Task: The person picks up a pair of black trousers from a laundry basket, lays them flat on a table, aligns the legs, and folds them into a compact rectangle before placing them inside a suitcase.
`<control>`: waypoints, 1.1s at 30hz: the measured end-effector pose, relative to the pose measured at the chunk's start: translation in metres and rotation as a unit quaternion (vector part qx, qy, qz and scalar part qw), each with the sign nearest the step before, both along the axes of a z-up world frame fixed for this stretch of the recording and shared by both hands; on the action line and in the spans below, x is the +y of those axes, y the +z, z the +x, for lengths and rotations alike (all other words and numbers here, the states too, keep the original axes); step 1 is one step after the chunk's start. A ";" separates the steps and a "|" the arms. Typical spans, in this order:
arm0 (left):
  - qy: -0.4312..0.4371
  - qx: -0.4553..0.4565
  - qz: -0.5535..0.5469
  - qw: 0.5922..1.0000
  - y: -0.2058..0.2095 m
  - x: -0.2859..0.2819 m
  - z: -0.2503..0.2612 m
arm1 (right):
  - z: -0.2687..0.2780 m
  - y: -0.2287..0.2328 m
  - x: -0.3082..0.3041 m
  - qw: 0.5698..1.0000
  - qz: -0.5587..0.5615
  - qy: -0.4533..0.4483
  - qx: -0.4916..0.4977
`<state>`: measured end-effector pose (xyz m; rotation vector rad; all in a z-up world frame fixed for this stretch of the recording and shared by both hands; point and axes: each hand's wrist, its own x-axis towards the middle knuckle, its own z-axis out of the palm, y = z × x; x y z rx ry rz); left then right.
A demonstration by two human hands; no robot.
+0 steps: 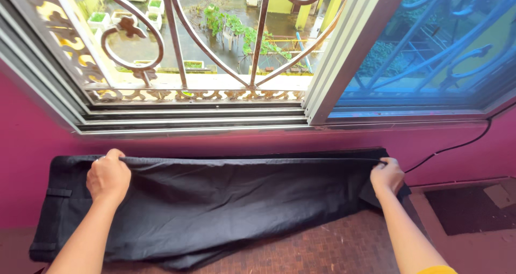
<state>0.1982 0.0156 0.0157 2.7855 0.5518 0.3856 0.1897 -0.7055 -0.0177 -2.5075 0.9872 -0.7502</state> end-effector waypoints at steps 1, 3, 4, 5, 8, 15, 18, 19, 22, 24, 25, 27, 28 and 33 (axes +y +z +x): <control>0.011 0.005 -0.014 1.000 -0.013 0.000 0.005 | 0.009 -0.012 -0.001 0.998 0.010 0.059 -0.006; 0.022 0.014 -0.026 0.999 -0.041 -0.002 0.011 | 0.020 -0.032 0.002 0.990 0.027 0.142 0.002; 0.006 0.002 -0.048 0.999 -0.055 -0.006 0.012 | 0.024 -0.041 0.013 0.985 0.033 0.166 0.017; -0.011 -0.010 -0.070 0.997 -0.063 -0.008 0.012 | 0.024 -0.051 0.028 0.980 0.040 0.191 0.027; -0.023 -0.024 -0.108 0.994 -0.083 -0.047 -0.013 | 0.006 -0.069 0.079 0.948 0.088 0.303 0.048; -0.108 0.059 0.067 0.990 -0.112 -0.075 -0.108 | -0.062 -0.072 0.140 0.875 0.073 0.249 0.409; -0.121 -0.001 0.070 0.990 -0.122 -0.067 -0.133 | -0.089 -0.069 0.145 0.872 0.072 0.241 0.421; -0.128 -0.005 0.063 0.990 -0.123 -0.062 -0.140 | -0.099 -0.068 0.149 0.873 0.071 0.238 0.420; -0.128 -0.007 0.065 0.990 -0.129 -0.051 -0.169 | -0.131 -0.064 0.158 0.873 0.074 0.239 0.420; -0.121 -0.002 0.074 0.990 -0.133 -0.043 -0.190 | -0.152 -0.059 0.166 0.870 0.077 0.234 0.427; -0.119 -0.011 0.070 0.990 -0.135 -0.038 -0.200 | -0.164 -0.055 0.171 0.867 0.078 0.232 0.434; -0.121 -0.013 0.067 0.990 -0.141 -0.027 -0.224 | -0.191 -0.048 0.182 0.871 0.079 0.229 0.428; -0.109 -0.003 0.074 0.991 -0.145 -0.024 -0.233 | -0.202 -0.045 0.186 0.877 0.076 0.228 0.416; -0.091 -0.040 0.058 0.993 -0.147 -0.023 -0.255 | -0.265 -0.056 0.189 0.916 0.027 0.201 0.346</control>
